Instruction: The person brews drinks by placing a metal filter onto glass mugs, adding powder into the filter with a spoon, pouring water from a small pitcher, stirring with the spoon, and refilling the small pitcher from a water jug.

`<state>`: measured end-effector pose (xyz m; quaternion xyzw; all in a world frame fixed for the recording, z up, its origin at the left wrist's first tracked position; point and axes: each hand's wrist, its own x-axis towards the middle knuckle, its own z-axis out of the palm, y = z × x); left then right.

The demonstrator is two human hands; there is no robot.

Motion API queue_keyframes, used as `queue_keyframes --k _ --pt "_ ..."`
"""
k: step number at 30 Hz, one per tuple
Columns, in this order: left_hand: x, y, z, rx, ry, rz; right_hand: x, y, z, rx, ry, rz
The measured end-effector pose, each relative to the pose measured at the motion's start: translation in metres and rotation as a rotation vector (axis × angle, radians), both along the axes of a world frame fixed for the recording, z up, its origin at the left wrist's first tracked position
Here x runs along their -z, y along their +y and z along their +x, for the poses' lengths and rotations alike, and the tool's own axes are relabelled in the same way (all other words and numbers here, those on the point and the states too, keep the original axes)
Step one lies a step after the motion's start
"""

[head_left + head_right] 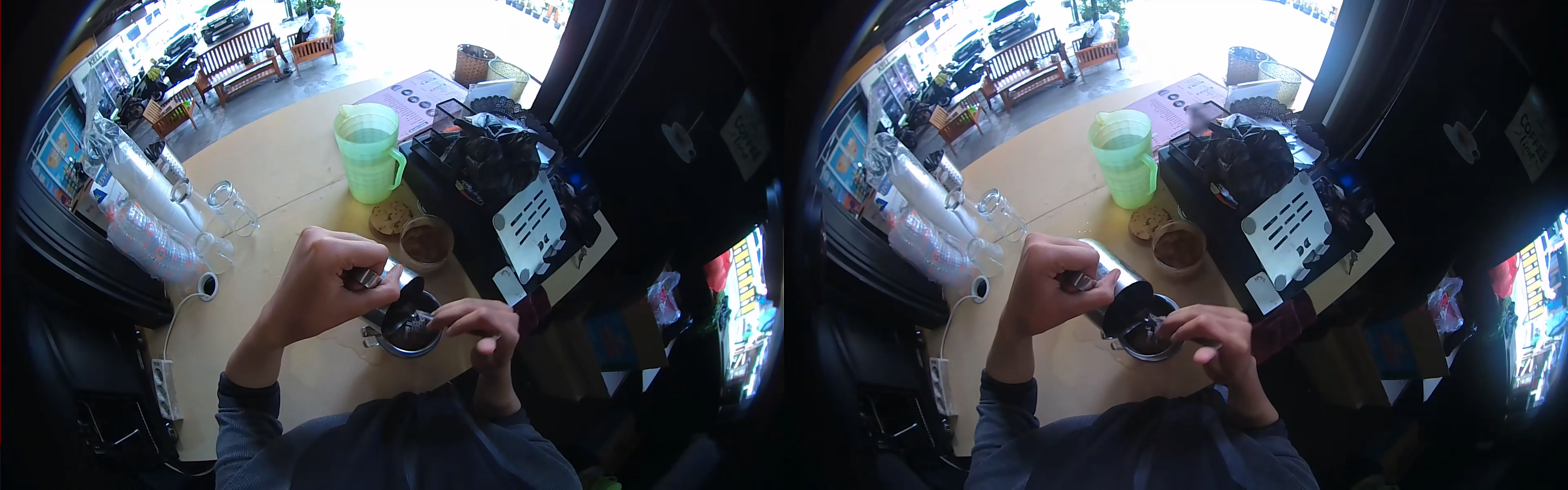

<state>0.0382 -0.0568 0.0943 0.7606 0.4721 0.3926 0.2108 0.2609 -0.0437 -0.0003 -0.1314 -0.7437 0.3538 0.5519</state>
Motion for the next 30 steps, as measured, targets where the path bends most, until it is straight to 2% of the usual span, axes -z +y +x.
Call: queue_keyframes --k 6,9,14,17,22,24,26,30 --pt "0.000 0.000 -0.001 0.012 0.017 0.011 0.003 -0.003 0.007 -0.025 0.047 0.010" --pt "0.002 0.001 -0.001 0.012 0.016 0.016 -0.003 -0.006 0.000 0.061 -0.111 0.121" --pt "0.002 0.001 -0.001 0.007 0.017 0.029 -0.012 -0.019 0.008 0.134 -0.189 0.264" --pt "0.003 0.003 0.001 0.009 0.045 0.032 -0.021 -0.023 0.001 0.214 -0.412 0.508" --pt "0.006 0.005 0.004 0.009 -0.008 0.118 -0.013 -0.018 0.008 0.066 -0.358 0.426" --pt "0.002 0.003 0.002 0.013 0.014 0.082 -0.008 -0.015 0.016 0.020 -0.254 0.272" --pt "0.000 0.002 0.001 0.024 0.040 0.046 -0.010 -0.014 0.010 0.070 -0.281 0.245" --pt "0.000 0.002 0.002 0.039 0.053 0.071 -0.008 -0.012 0.013 -0.057 -0.200 0.151"
